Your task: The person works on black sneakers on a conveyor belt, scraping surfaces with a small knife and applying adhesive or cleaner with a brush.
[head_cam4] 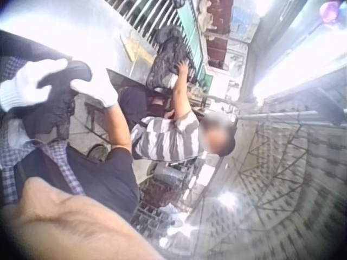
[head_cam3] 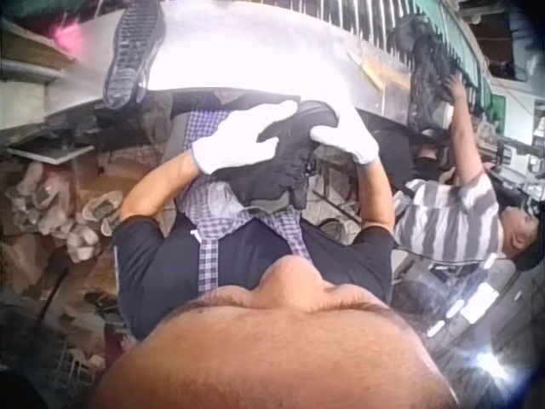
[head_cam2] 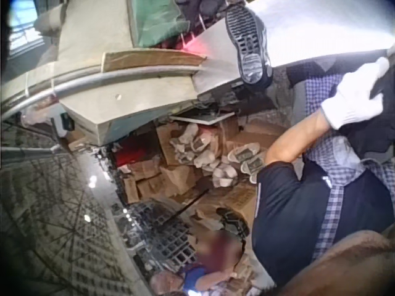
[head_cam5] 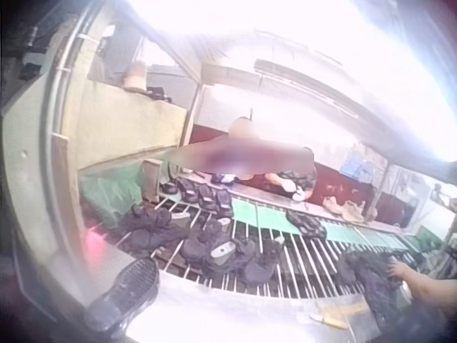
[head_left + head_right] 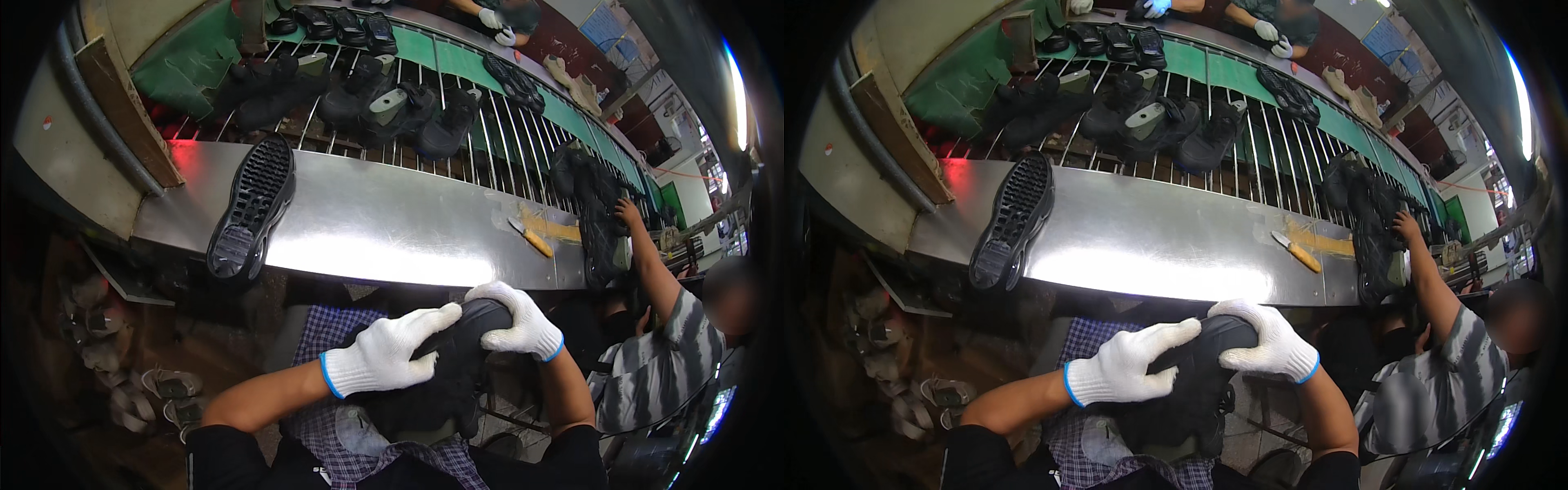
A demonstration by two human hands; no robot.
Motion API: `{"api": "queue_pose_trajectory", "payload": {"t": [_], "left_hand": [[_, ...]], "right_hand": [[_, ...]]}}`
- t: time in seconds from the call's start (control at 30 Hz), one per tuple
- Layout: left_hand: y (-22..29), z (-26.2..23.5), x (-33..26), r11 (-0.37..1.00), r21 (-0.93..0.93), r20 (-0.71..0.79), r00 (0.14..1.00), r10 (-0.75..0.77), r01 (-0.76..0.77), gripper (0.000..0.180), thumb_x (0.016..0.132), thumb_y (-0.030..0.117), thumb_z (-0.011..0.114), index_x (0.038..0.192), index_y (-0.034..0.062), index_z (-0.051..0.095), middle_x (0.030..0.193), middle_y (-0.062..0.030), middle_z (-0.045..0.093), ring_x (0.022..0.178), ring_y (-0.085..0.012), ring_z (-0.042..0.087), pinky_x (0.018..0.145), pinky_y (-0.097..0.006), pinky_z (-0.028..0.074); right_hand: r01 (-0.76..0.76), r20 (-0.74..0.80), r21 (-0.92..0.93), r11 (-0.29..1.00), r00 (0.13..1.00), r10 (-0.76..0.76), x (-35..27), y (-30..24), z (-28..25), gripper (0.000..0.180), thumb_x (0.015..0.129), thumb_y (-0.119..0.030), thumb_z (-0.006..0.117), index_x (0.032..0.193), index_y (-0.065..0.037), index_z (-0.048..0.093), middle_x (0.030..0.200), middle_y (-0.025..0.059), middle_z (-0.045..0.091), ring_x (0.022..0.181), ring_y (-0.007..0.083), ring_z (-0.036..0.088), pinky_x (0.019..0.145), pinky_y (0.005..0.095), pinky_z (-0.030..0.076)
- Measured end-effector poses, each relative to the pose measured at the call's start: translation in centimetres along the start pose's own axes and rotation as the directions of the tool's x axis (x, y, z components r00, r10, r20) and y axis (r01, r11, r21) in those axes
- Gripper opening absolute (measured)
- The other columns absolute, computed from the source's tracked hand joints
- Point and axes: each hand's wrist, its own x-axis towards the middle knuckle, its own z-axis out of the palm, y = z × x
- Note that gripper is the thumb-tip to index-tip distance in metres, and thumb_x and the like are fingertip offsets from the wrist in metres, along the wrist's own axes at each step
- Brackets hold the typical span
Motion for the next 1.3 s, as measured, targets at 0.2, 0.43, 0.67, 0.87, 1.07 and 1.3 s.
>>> {"api": "queue_pose_trajectory", "payload": {"t": [0.2, 0.43, 0.67, 0.87, 1.07, 1.3], "left_hand": [[-0.1, -1.7, -3.2, 0.981, 0.180, 0.180, 0.983, 0.036, -0.069, 0.078, 0.085, 0.019, 0.073, 0.156, 0.0008, 0.047, 0.153, -0.0353, 0.050, 0.112, -0.0425, 0.074, 0.095, -0.041, 0.063], [-0.2, 0.3, -7.1, 0.459, -0.654, 0.269, 0.752, -0.601, 0.601, 0.110, 0.097, 0.086, 0.036, 0.166, 0.0009, 0.029, 0.164, -0.0150, 0.041, 0.154, -0.0279, 0.037, 0.127, -0.041, 0.029], [-3.0, -4.8, 5.3, 0.929, -0.293, -0.313, 0.941, 0.130, -0.226, 0.057, 0.117, 0.031, 0.032, 0.099, -0.0040, 0.073, 0.099, -0.0159, 0.075, 0.094, -0.0241, 0.071, 0.094, -0.037, 0.056], [-7.0, 3.0, 5.1, 0.884, -0.450, 0.076, 0.991, -0.107, 0.130, 0.043, 0.111, 0.020, 0.050, 0.082, -0.0037, 0.072, 0.085, -0.0149, 0.074, 0.085, -0.0232, 0.071, 0.087, -0.038, 0.057], [-10.3, 2.6, 6.6, 0.856, -0.417, 0.124, 0.953, -0.278, 0.304, 0.038, 0.111, 0.022, 0.053, 0.096, -0.0051, 0.076, 0.085, -0.0127, 0.077, 0.080, -0.0181, 0.073, 0.078, -0.035, 0.061], [-8.8, 3.4, 5.2, 0.943, -0.311, -0.126, 0.979, -0.163, 0.117, 0.038, 0.105, 0.014, 0.053, 0.078, -0.0037, 0.073, 0.083, -0.0139, 0.076, 0.078, -0.0223, 0.073, 0.079, -0.034, 0.058]], "right_hand": [[0.105, -0.551, 0.315, 0.943, 0.830, 0.091, -2.7, 3.1, 5.3, 0.092, 0.076, -0.045, 0.096, 0.144, -0.001, 0.052, 0.118, 0.0121, 0.065, 0.112, 0.0206, 0.062, 0.104, 0.0359, 0.050], [0.800, -0.933, 0.150, 0.581, 0.309, -0.185, -2.5, -4.2, 6.8, 0.055, 0.092, -0.039, 0.081, 0.129, -0.009, 0.053, 0.102, 0.0082, 0.063, 0.094, 0.0217, 0.064, 0.101, 0.0436, 0.052], [-0.077, -0.071, 0.754, 0.653, 0.978, 0.197, -7.2, 8.1, 15.6, 0.109, 0.076, -0.025, 0.095, 0.162, 0.002, 0.034, 0.160, 0.0205, 0.047, 0.145, 0.0360, 0.051, 0.121, 0.0478, 0.043], [0.111, -0.431, 0.439, 0.892, 0.897, 0.100, -8.5, 5.8, 15.4, 0.099, 0.082, -0.032, 0.089, 0.159, 0.004, 0.040, 0.157, 0.0235, 0.047, 0.144, 0.0363, 0.051, 0.122, 0.0468, 0.042], [0.070, -0.422, -0.283, 0.956, 0.887, -0.190, -3.1, -5.2, 9.4, 0.057, 0.081, -0.029, 0.083, 0.122, 0.004, 0.061, 0.133, 0.0284, 0.059, 0.122, 0.0409, 0.062, 0.108, 0.0473, 0.052], [0.393, -0.425, -0.173, 0.903, 0.797, -0.429, -6.7, -2.6, 15.8, 0.034, 0.077, -0.031, 0.085, 0.067, -0.008, 0.063, 0.072, 0.0085, 0.061, 0.070, 0.0279, 0.064, 0.079, 0.0452, 0.058]]}}
